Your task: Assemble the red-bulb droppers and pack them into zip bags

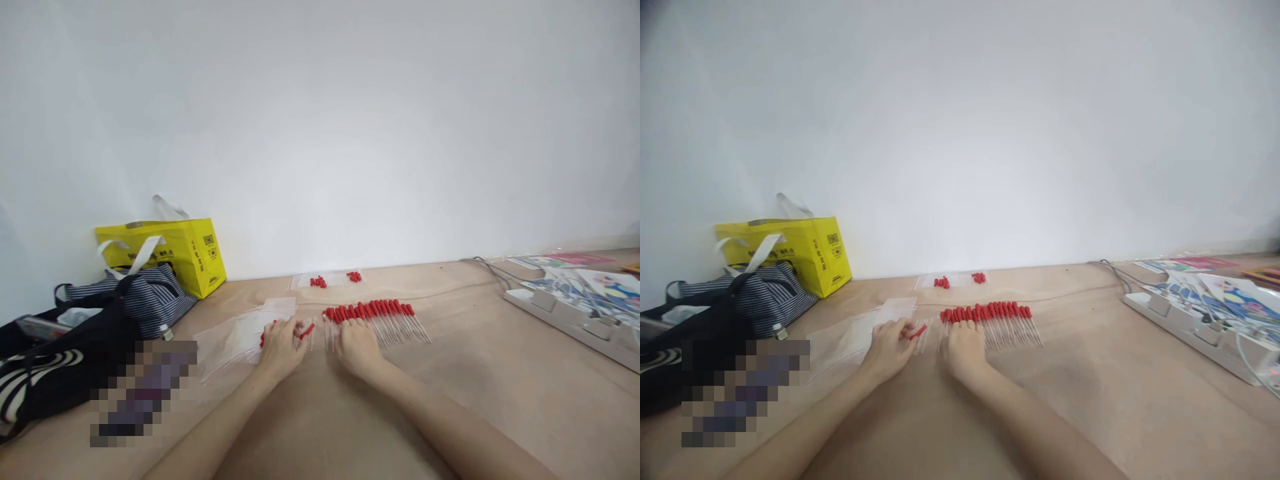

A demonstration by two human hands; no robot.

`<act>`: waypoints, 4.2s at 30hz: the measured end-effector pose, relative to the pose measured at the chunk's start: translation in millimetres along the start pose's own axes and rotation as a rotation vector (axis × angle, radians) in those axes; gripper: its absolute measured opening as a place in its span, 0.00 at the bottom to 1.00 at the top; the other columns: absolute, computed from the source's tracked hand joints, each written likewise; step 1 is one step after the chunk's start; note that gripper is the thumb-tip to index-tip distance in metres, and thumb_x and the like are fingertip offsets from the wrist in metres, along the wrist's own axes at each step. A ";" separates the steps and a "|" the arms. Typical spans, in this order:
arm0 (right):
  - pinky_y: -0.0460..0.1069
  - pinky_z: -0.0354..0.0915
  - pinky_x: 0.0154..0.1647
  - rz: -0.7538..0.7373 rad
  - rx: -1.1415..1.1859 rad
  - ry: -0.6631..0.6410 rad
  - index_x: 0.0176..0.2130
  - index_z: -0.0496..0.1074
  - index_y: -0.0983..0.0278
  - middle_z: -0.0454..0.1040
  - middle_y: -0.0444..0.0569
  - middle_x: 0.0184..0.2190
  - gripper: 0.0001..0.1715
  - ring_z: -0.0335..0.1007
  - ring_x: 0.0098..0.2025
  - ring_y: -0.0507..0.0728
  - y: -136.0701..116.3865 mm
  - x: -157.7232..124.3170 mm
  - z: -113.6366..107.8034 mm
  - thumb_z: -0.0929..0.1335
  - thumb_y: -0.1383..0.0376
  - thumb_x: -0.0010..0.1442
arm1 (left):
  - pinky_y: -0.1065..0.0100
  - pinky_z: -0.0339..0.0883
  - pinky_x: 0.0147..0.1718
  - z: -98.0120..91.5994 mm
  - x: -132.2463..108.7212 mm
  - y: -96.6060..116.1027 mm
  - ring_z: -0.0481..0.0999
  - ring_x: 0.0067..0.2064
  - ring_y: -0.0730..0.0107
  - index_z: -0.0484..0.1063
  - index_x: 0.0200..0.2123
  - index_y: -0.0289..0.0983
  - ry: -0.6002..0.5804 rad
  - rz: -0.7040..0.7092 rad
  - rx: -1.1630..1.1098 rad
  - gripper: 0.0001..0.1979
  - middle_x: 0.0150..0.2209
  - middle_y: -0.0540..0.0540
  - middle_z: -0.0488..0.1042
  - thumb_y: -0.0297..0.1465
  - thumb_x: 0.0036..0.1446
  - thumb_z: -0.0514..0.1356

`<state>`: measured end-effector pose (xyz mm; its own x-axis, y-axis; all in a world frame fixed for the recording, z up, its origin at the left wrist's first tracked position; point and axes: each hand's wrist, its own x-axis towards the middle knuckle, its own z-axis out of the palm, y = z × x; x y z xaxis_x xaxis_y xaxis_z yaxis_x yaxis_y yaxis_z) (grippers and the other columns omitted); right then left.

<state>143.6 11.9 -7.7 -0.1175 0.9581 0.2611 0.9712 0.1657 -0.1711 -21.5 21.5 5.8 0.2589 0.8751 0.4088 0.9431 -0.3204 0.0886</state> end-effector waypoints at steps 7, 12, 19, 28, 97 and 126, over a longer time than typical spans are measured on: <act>0.50 0.50 0.39 -0.315 0.063 -0.117 0.31 0.67 0.65 0.70 0.49 0.33 0.09 0.62 0.38 0.57 76.3 -37.5 -13.7 0.60 0.64 0.56 | 0.65 0.58 0.36 -1.7 -47.6 7.0 0.69 0.34 0.66 0.68 0.28 0.38 -0.141 0.287 -0.322 0.07 0.28 0.49 0.71 0.25 0.47 0.52; 0.49 0.50 0.37 -0.310 0.178 -0.154 0.28 0.67 0.63 0.71 0.46 0.31 0.05 0.63 0.36 0.55 79.7 -40.8 -19.2 0.64 0.64 0.53 | 0.66 0.61 0.35 -1.1 -47.8 12.9 0.69 0.34 0.67 0.68 0.27 0.38 -0.164 0.209 -0.413 0.06 0.30 0.48 0.69 0.25 0.47 0.52; 0.45 0.53 0.31 -0.273 0.356 -0.192 0.27 0.66 0.63 0.69 0.45 0.28 0.05 0.62 0.33 0.53 71.3 -33.1 -9.1 0.67 0.65 0.48 | 0.69 0.61 0.31 2.8 -42.7 19.1 0.68 0.31 0.69 0.68 0.25 0.37 -0.240 0.118 -0.468 0.03 0.27 0.50 0.69 0.29 0.47 0.56; 0.49 0.49 0.37 -0.222 0.428 -0.020 0.30 0.60 0.63 0.69 0.43 0.28 0.07 0.63 0.31 0.52 53.2 -49.9 13.2 0.57 0.69 0.59 | 0.68 0.62 0.33 12.5 -51.1 19.3 0.69 0.33 0.67 0.65 0.30 0.38 -0.160 0.035 -0.585 0.06 0.30 0.49 0.71 0.32 0.54 0.51; 0.50 0.44 0.36 0.278 0.317 0.299 0.33 0.67 0.64 0.74 0.48 0.30 0.07 0.67 0.35 0.57 -2.7 11.3 33.9 0.61 0.69 0.53 | 0.56 0.56 0.42 7.7 -22.3 -36.4 0.60 0.49 0.53 0.72 0.38 0.45 0.013 -0.525 -0.020 0.10 0.45 0.44 0.66 0.36 0.53 0.54; 0.55 0.47 0.42 0.232 0.187 0.140 0.33 0.73 0.67 0.72 0.58 0.36 0.16 0.63 0.41 0.61 -44.0 41.2 31.1 0.61 0.60 0.52 | 0.60 0.50 0.41 17.4 -16.0 -32.6 0.60 0.46 0.57 0.73 0.36 0.42 0.109 -0.184 0.209 0.10 0.44 0.42 0.65 0.34 0.55 0.53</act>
<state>89.6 51.3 -19.0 0.1443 0.9362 0.3203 0.9122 -0.0005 -0.4097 -52.8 24.2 -19.5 0.0662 0.8640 0.4991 0.9976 -0.0681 -0.0144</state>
